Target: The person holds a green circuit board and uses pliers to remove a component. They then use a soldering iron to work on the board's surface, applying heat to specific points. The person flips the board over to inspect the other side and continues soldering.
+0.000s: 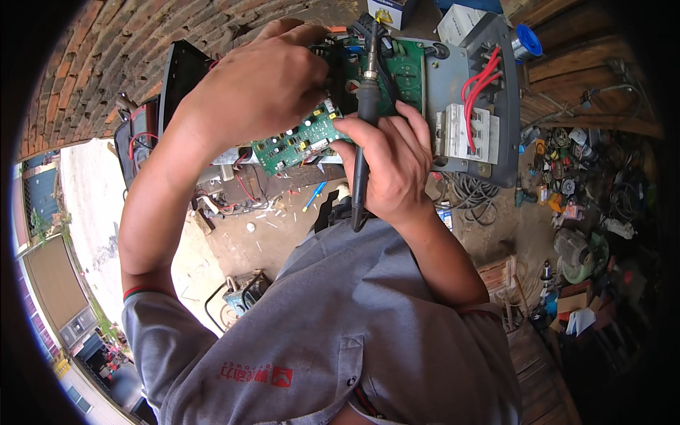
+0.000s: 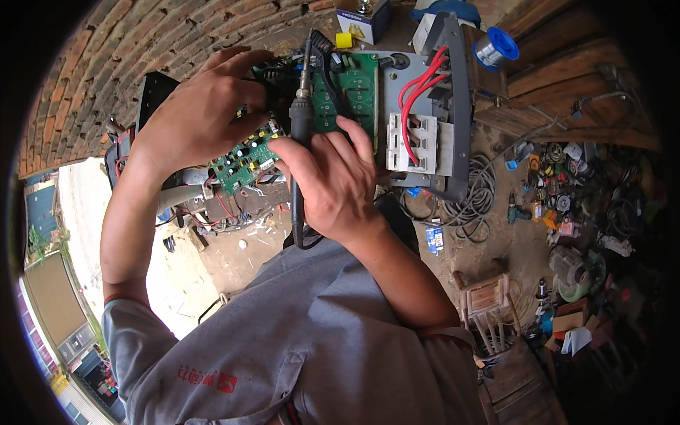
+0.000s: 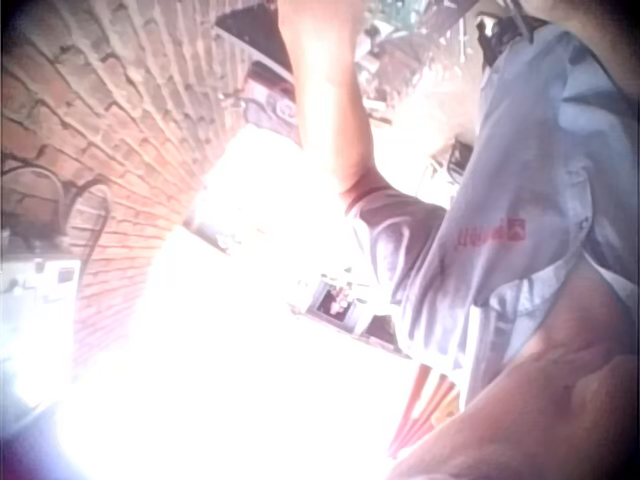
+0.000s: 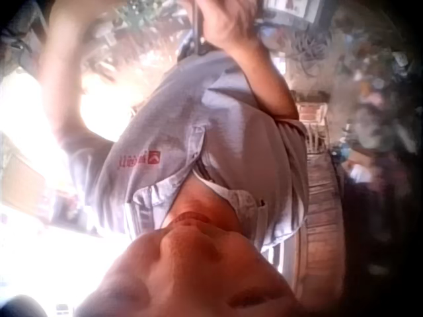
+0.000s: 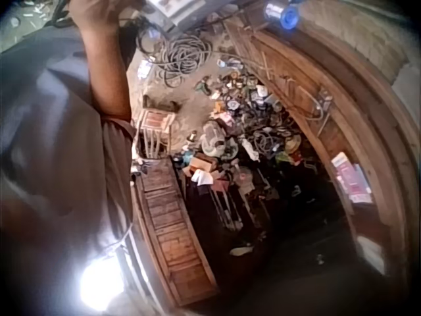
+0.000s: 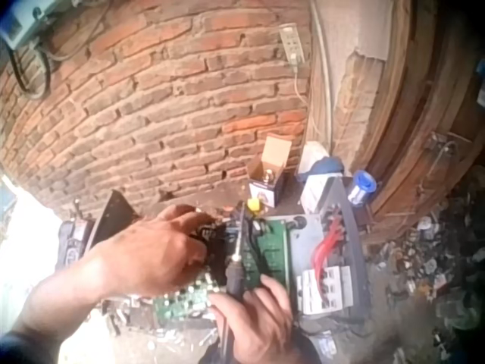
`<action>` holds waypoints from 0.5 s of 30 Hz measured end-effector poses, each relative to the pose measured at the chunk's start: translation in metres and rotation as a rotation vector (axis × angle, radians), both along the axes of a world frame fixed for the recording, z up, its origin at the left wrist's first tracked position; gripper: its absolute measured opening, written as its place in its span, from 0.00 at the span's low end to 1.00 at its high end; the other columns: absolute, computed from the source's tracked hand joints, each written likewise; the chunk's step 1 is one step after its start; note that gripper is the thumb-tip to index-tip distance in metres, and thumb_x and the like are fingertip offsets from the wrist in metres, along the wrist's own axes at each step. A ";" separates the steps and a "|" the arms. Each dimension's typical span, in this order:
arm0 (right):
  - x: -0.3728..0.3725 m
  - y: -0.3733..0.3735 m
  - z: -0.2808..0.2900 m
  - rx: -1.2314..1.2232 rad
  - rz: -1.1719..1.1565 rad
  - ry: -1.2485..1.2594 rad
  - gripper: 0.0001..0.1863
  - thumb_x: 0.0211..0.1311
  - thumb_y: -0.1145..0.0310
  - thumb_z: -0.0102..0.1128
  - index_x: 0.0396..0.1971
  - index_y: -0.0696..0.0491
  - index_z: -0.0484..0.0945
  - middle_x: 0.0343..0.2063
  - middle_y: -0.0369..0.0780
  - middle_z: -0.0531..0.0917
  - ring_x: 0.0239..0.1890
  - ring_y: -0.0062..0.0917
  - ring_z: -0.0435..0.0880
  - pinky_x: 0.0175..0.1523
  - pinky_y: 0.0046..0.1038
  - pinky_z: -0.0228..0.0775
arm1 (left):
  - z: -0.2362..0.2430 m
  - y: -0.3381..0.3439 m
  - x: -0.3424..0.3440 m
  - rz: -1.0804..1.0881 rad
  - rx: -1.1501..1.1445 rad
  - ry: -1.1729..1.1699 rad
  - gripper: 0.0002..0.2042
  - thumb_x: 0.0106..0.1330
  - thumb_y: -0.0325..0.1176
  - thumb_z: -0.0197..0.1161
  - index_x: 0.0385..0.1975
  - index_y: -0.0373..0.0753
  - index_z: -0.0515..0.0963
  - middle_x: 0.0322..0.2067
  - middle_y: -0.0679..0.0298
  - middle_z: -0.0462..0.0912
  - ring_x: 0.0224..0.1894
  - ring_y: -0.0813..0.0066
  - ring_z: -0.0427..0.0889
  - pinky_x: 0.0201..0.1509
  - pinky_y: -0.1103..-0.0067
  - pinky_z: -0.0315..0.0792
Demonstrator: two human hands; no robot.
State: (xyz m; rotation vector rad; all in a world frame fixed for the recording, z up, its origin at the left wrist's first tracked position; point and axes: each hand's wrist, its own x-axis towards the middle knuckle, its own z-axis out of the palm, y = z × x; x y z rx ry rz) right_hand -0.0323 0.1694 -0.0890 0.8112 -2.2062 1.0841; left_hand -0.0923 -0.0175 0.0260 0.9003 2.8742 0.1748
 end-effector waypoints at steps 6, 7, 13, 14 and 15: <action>0.001 0.000 0.001 -0.004 -0.003 -0.003 0.20 0.50 0.74 0.73 0.45 0.51 0.78 0.33 0.38 0.86 0.31 0.33 0.82 0.57 0.43 0.68 | 0.001 -0.001 -0.001 -0.001 0.012 -0.022 0.07 0.59 0.32 0.68 0.29 0.34 0.81 0.62 0.46 0.73 0.66 0.46 0.69 0.66 0.62 0.68; 0.001 0.000 0.001 -0.003 -0.003 -0.003 0.20 0.50 0.74 0.73 0.45 0.51 0.79 0.33 0.38 0.86 0.31 0.33 0.82 0.57 0.43 0.68 | 0.001 -0.001 -0.001 -0.003 0.018 -0.022 0.07 0.59 0.32 0.68 0.29 0.34 0.81 0.62 0.46 0.73 0.66 0.46 0.69 0.66 0.62 0.68; 0.001 -0.001 -0.001 -0.004 -0.004 -0.008 0.20 0.50 0.73 0.73 0.45 0.51 0.79 0.33 0.38 0.85 0.32 0.34 0.83 0.57 0.43 0.68 | -0.001 -0.004 -0.004 -0.012 0.034 -0.030 0.06 0.57 0.30 0.68 0.28 0.34 0.81 0.62 0.45 0.73 0.65 0.46 0.71 0.66 0.63 0.69; 0.001 -0.002 -0.001 -0.005 -0.004 -0.009 0.20 0.50 0.73 0.73 0.46 0.51 0.79 0.33 0.38 0.85 0.32 0.34 0.83 0.57 0.43 0.68 | -0.002 -0.004 -0.004 -0.012 0.036 -0.024 0.06 0.57 0.30 0.68 0.28 0.34 0.81 0.62 0.45 0.73 0.64 0.46 0.71 0.66 0.63 0.69; 0.001 -0.002 -0.001 -0.007 -0.004 -0.009 0.21 0.50 0.73 0.73 0.46 0.51 0.79 0.33 0.38 0.85 0.32 0.34 0.83 0.57 0.43 0.68 | -0.002 -0.005 -0.004 -0.013 0.037 -0.018 0.06 0.57 0.30 0.68 0.28 0.34 0.81 0.62 0.45 0.73 0.64 0.46 0.71 0.65 0.63 0.69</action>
